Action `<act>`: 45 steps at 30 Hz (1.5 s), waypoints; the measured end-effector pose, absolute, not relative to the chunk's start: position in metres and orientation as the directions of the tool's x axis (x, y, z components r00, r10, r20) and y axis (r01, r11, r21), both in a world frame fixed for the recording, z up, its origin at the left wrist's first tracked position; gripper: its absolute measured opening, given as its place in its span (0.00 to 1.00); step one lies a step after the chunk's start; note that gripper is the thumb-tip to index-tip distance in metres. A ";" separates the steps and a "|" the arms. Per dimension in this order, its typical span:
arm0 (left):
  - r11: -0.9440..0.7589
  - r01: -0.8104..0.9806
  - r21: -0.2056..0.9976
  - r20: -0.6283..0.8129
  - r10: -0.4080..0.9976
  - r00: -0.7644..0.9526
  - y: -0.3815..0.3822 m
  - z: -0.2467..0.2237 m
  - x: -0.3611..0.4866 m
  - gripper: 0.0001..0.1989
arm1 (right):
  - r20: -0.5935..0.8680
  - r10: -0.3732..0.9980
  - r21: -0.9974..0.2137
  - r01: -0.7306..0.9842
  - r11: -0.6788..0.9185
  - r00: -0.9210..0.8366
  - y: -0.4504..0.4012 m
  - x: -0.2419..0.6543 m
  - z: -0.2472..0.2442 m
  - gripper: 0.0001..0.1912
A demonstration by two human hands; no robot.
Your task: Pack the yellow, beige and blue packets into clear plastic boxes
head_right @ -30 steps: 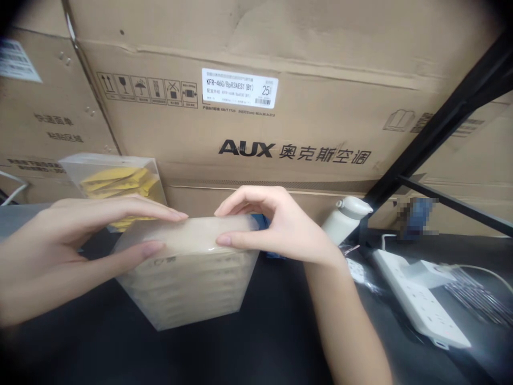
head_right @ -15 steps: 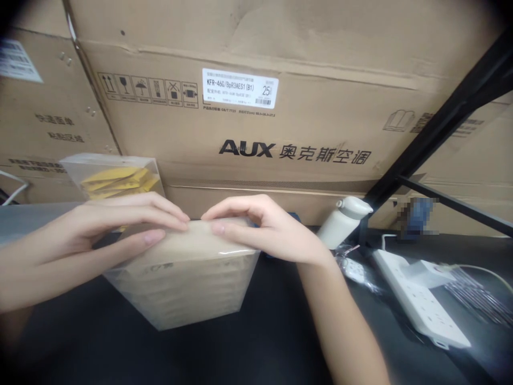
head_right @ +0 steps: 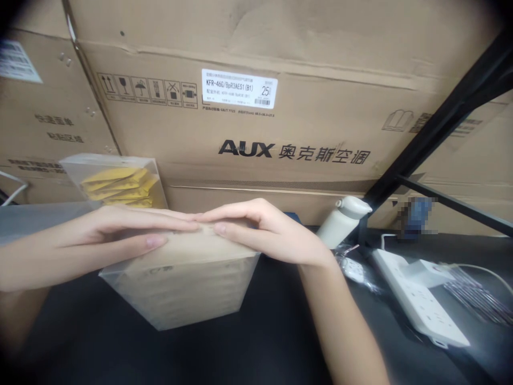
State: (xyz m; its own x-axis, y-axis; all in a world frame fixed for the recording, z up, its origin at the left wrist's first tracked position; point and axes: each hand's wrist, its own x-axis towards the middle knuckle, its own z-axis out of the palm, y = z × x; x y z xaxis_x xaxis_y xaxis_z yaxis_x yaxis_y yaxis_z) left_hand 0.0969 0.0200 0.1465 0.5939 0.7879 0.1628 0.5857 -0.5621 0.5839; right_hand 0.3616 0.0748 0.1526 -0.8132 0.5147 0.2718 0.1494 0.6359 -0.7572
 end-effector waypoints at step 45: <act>-0.469 0.541 0.698 0.086 0.805 0.587 0.027 0.148 0.098 0.18 | 0.263 0.522 -0.755 0.163 0.635 -0.812 0.072 0.360 0.154 0.15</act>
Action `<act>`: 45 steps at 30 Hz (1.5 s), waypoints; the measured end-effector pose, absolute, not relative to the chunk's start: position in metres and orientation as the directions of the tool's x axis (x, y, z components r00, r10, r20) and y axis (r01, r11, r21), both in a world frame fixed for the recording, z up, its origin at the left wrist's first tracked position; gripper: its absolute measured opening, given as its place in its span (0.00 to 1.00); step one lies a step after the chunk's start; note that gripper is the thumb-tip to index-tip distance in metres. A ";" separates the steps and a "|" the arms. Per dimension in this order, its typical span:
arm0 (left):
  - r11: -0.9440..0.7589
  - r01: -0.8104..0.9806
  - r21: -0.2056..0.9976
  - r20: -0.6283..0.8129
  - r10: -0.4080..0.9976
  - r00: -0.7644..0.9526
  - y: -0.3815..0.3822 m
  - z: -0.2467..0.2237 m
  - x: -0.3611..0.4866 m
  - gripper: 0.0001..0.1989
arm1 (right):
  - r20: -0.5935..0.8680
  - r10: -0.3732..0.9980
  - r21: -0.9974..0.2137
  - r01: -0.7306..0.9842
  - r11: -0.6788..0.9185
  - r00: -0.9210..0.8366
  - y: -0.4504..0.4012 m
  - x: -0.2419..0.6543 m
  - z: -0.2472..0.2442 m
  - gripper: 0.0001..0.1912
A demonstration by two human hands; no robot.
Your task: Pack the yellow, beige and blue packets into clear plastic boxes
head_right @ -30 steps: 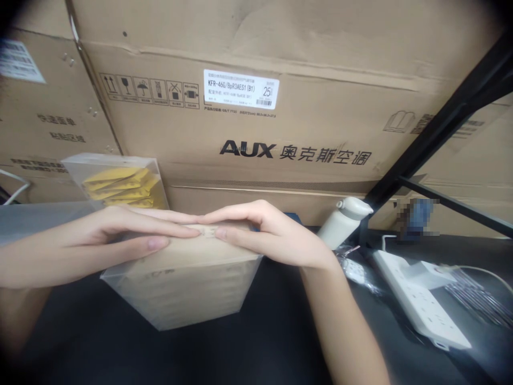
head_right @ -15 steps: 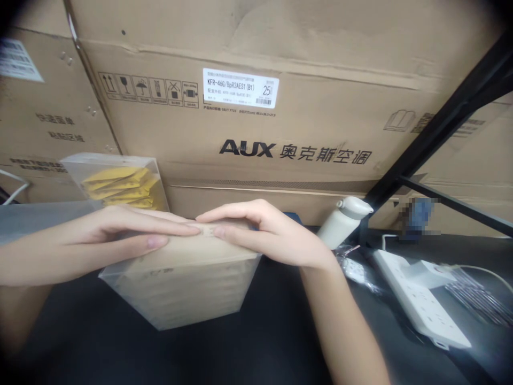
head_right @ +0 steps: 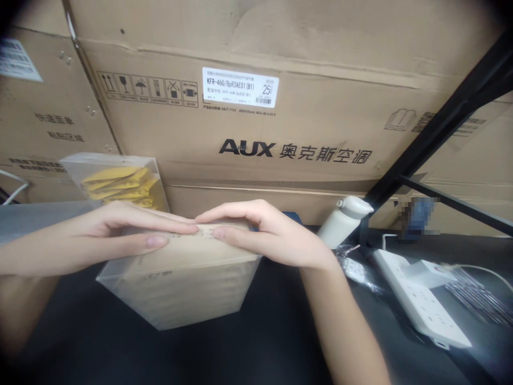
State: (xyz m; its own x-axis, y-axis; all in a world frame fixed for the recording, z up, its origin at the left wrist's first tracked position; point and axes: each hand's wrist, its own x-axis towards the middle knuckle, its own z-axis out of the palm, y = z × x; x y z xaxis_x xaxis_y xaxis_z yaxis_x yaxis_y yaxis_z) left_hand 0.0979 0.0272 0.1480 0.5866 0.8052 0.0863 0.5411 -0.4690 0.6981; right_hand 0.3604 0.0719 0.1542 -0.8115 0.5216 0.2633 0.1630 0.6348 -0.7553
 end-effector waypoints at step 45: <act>-0.464 0.495 0.735 0.070 0.778 0.624 0.032 0.148 0.098 0.17 | 0.258 0.544 -0.752 0.188 0.632 -0.798 0.073 0.360 0.153 0.15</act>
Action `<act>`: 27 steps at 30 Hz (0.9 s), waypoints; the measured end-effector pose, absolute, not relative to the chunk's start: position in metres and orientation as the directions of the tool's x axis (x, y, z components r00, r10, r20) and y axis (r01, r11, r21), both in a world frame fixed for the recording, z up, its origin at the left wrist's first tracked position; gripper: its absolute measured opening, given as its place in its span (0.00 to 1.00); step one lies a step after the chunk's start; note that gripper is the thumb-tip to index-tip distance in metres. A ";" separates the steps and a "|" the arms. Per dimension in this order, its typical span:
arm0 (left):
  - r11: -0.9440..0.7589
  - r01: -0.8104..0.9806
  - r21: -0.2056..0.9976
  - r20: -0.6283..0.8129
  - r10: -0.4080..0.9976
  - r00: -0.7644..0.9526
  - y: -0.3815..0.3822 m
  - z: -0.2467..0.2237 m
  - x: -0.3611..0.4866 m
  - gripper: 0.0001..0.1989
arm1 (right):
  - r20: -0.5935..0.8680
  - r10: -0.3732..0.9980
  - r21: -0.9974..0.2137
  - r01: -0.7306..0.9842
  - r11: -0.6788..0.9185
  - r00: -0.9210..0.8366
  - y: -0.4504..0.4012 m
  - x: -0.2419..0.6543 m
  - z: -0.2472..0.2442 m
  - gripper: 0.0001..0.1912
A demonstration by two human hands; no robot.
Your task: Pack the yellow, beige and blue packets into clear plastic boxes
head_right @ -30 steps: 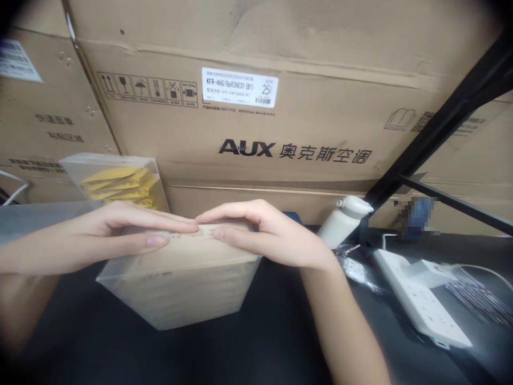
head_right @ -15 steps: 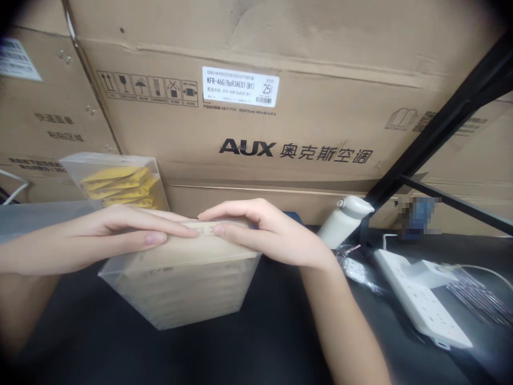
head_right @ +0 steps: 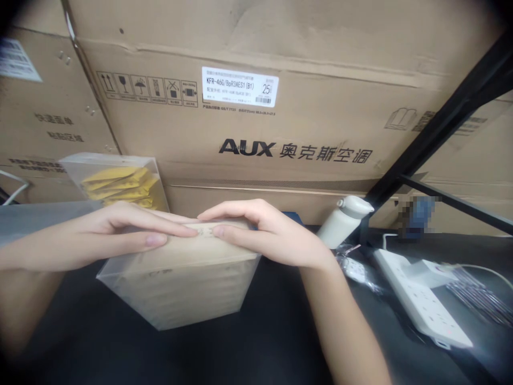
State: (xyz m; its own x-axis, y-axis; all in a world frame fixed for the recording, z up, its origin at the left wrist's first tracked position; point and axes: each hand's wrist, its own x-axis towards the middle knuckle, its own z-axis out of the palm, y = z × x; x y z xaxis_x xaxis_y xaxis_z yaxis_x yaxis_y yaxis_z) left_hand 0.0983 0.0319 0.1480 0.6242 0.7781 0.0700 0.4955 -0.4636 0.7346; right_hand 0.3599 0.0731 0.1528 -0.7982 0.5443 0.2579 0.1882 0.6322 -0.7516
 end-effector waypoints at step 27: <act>-0.483 0.523 0.702 0.062 0.774 0.630 0.032 0.148 0.099 0.16 | 0.246 0.550 -0.733 0.218 0.644 -0.798 0.075 0.360 0.153 0.15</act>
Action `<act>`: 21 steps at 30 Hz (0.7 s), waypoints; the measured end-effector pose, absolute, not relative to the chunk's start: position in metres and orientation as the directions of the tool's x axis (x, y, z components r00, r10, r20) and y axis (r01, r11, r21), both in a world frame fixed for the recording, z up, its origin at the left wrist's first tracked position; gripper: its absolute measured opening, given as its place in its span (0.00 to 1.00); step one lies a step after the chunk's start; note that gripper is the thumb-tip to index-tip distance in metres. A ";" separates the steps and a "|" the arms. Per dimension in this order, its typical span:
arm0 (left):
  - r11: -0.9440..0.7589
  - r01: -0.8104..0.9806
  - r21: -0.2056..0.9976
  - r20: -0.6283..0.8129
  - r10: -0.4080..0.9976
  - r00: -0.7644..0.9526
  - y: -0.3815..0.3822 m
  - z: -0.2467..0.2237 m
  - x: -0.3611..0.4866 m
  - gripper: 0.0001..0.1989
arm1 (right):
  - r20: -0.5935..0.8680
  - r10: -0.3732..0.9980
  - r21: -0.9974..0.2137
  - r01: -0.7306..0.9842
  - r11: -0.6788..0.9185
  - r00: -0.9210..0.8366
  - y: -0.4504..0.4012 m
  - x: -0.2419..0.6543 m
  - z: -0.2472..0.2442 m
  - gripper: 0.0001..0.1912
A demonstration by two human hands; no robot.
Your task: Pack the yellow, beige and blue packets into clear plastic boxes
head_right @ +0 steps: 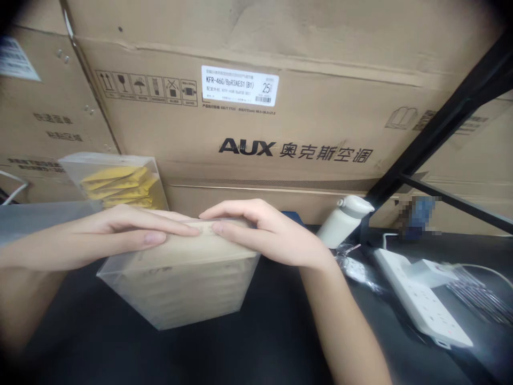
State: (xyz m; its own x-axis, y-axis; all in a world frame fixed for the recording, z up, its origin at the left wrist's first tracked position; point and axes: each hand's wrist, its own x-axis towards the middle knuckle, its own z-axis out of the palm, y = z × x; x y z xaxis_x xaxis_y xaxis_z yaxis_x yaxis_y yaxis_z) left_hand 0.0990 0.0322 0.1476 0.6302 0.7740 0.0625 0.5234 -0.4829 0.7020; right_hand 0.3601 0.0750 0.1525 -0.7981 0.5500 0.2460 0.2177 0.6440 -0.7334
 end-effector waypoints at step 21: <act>-0.456 0.520 0.723 0.051 0.785 0.618 0.032 0.148 0.099 0.18 | 0.251 0.550 -0.735 0.213 0.643 -0.797 0.075 0.359 0.152 0.14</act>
